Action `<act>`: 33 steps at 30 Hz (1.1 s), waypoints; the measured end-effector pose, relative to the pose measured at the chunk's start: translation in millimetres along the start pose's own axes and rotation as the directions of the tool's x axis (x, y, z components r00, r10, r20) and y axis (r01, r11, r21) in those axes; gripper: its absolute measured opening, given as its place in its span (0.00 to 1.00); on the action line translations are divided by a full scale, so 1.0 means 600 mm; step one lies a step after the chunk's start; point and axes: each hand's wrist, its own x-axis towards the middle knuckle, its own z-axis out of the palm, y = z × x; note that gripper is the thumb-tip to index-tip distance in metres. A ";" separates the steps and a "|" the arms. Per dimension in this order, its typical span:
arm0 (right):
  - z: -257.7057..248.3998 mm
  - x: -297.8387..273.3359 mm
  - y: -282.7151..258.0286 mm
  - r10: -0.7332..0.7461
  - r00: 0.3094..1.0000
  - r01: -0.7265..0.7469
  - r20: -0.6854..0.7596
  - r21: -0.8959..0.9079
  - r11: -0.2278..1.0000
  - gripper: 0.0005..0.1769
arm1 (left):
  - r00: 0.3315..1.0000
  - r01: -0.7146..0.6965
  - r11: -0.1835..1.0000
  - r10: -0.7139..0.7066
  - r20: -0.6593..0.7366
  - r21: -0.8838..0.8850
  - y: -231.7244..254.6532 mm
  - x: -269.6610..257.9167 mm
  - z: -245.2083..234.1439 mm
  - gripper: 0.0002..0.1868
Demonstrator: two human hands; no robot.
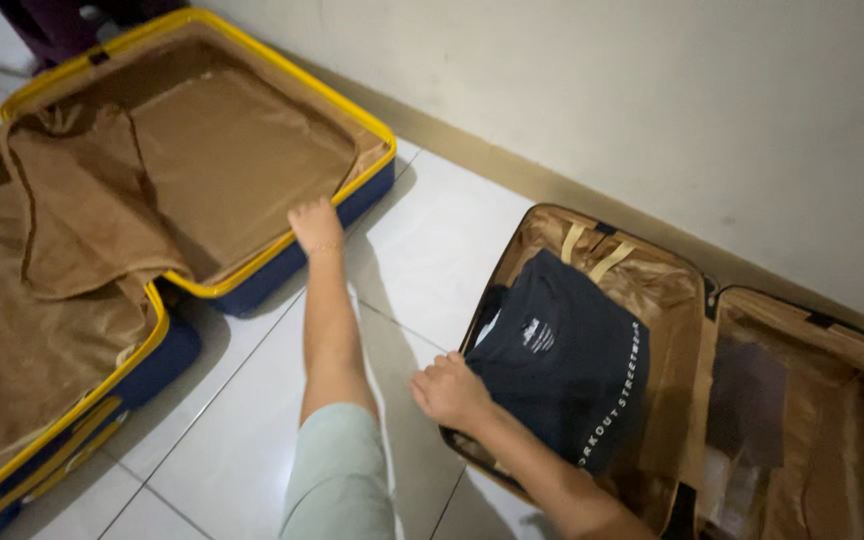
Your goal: The person folds several black garments and places them into an open suitcase on the floor. They adjust the suitcase position and continue folding and stacking clothes inside.
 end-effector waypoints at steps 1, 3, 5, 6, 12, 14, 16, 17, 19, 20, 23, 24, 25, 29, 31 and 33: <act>0.000 0.005 0.000 -0.008 1.000 0.008 -0.018 0.000 1.000 0.13 | 0.998 -0.042 0.999 0.041 0.040 0.006 -0.013 0.001 -0.010 0.09; -0.002 0.000 -0.006 0.016 1.000 -0.016 0.009 0.019 1.000 0.15 | 0.986 -0.074 0.997 0.068 0.155 0.028 -0.050 -0.008 -0.034 0.11; -0.004 0.002 0.006 0.031 0.999 -0.032 0.033 0.031 0.999 0.16 | 0.958 -0.061 0.990 0.022 0.287 0.128 -0.094 -0.020 -0.051 0.12; -0.004 0.006 0.006 0.032 0.999 -0.034 0.036 0.036 0.999 0.16 | 0.941 -0.058 0.976 -0.017 0.337 0.212 -0.121 -0.027 -0.061 0.12; -0.006 0.008 -0.002 0.042 0.998 -0.044 0.041 0.049 0.998 0.16 | 0.959 -0.010 0.996 -0.015 0.283 0.086 -0.165 -0.054 -0.062 0.13; -0.006 0.011 -0.004 0.045 0.998 -0.046 0.044 0.040 0.998 0.16 | 0.969 -0.007 0.995 -0.017 0.245 0.095 -0.156 -0.050 -0.051 0.13; -0.012 0.010 -0.002 0.058 0.995 -0.060 0.077 0.020 0.998 0.17 | 0.977 -0.008 0.996 -0.010 0.214 0.086 -0.144 -0.046 -0.042 0.13; -0.015 0.012 -0.003 0.057 0.995 -0.059 0.079 0.020 0.998 0.17 | 0.979 -0.014 0.997 -0.002 0.201 0.076 -0.140 -0.044 -0.039 0.13; -0.017 0.016 -0.009 0.058 0.995 -0.059 0.079 0.021 0.998 0.17 | 0.984 -0.032 0.997 0.020 0.176 0.070 -0.138 -0.043 -0.038 0.12; -0.017 0.019 -0.010 0.061 0.994 -0.064 0.092 0.028 0.998 0.17 | 0.987 -0.047 0.996 0.035 0.160 0.074 -0.134 -0.040 -0.039 0.12; -0.020 0.024 -0.008 0.070 0.991 -0.075 0.115 0.039 0.996 0.16 | 0.992 -0.070 0.995 0.061 0.113 0.075 -0.117 -0.031 -0.044 0.12; -0.021 0.025 -0.009 0.072 0.991 -0.077 0.115 0.037 0.996 0.17 | 0.993 -0.077 0.994 0.070 0.098 0.071 -0.110 -0.028 -0.044 0.12; -0.021 0.026 -0.009 0.074 0.991 -0.079 0.115 0.036 0.996 0.17 | 0.992 -0.077 0.995 0.069 0.102 0.071 -0.103 -0.023 -0.045 0.12; -0.025 0.027 -0.013 0.062 0.994 -0.066 0.091 0.043 0.997 0.16 | 0.993 -0.070 0.995 0.063 0.097 0.073 -0.072 -0.006 -0.040 0.12; -0.025 0.029 -0.010 0.057 0.996 -0.061 0.064 0.064 0.996 0.16 | 0.994 -0.068 0.995 0.060 0.092 0.077 -0.060 0.006 -0.034 0.12; -0.018 0.024 -0.007 0.050 0.997 -0.053 0.061 0.052 0.997 0.15 | 0.993 -0.072 0.994 0.064 0.097 0.081 -0.050 0.009 -0.027 0.12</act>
